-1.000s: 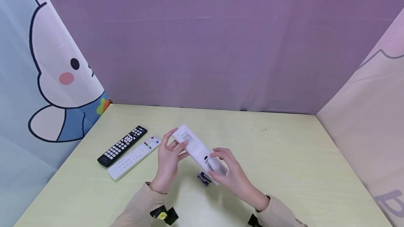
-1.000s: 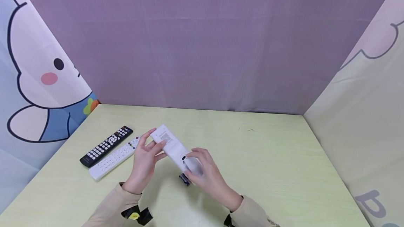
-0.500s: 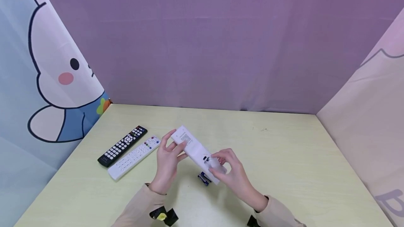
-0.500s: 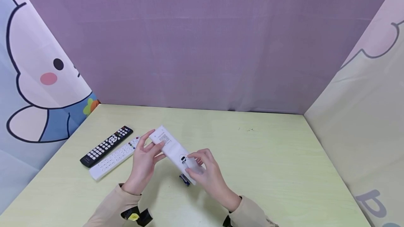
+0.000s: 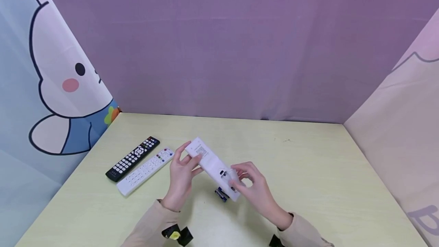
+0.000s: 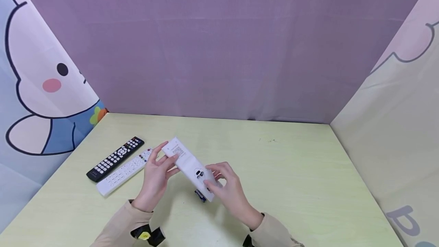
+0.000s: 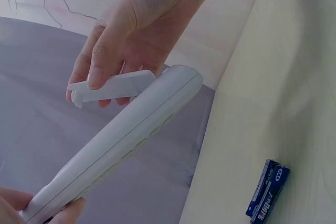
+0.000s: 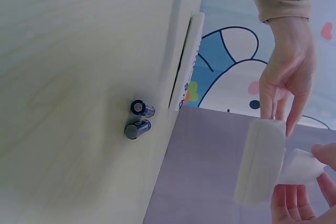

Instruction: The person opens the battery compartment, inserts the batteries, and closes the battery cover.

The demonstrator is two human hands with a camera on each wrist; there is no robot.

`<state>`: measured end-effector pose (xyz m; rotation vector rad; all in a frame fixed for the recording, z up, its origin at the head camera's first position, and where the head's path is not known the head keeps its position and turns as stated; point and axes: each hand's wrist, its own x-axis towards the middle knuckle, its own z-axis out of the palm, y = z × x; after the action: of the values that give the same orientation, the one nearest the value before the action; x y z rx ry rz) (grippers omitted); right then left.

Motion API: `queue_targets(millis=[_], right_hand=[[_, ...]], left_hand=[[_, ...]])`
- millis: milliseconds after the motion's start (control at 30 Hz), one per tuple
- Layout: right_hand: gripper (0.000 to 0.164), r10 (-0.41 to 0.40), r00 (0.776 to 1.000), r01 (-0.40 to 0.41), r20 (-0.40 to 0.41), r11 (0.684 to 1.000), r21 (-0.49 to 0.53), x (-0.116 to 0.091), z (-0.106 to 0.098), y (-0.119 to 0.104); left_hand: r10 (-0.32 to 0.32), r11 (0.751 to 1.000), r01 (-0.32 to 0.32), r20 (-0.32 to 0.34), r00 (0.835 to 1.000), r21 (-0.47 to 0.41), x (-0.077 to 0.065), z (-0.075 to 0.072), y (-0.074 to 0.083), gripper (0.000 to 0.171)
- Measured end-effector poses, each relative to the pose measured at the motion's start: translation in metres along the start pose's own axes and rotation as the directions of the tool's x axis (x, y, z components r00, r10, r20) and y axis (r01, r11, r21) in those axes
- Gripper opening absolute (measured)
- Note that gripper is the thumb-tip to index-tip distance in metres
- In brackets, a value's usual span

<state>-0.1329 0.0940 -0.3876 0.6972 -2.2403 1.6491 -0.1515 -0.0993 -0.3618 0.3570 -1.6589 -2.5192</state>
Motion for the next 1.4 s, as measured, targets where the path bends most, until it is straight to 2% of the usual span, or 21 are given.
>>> queue_targets(millis=[100,233,533,833,1167,1400], right_hand=[[0.034,0.091,0.996,-0.092,0.024,0.993,0.068,0.002,-0.004,-0.001],[0.033,0.179,0.983,-0.183,0.048,0.978,0.104,0.005,-0.011,0.001],[0.033,0.229,0.968,-0.238,0.102,0.967,0.09,0.008,-0.028,0.013],[0.033,0.339,0.932,-0.341,0.131,0.94,-0.007,0.01,-0.044,0.027],[0.033,0.368,0.919,-0.363,0.143,0.93,-0.059,0.01,-0.056,0.042],[0.032,0.344,0.919,-0.325,0.195,0.938,-0.122,0.009,-0.063,0.052]], left_hand=[[-0.012,1.0,0.012,-0.01,1.0,0.002,0.001,-0.001,0.001,0.053],[-0.025,1.0,0.025,-0.019,0.999,0.005,0.002,-0.004,0.002,0.054],[-0.052,0.999,0.052,-0.044,0.998,0.012,0.006,-0.013,0.004,0.055],[-0.063,0.998,0.064,-0.066,0.996,0.025,0.007,-0.027,0.004,0.053],[-0.073,0.997,0.073,-0.111,0.991,-0.009,0.009,-0.046,0.009,0.055],[-0.083,0.996,0.085,-0.135,0.987,0.011,0.008,-0.057,0.015,0.058]])
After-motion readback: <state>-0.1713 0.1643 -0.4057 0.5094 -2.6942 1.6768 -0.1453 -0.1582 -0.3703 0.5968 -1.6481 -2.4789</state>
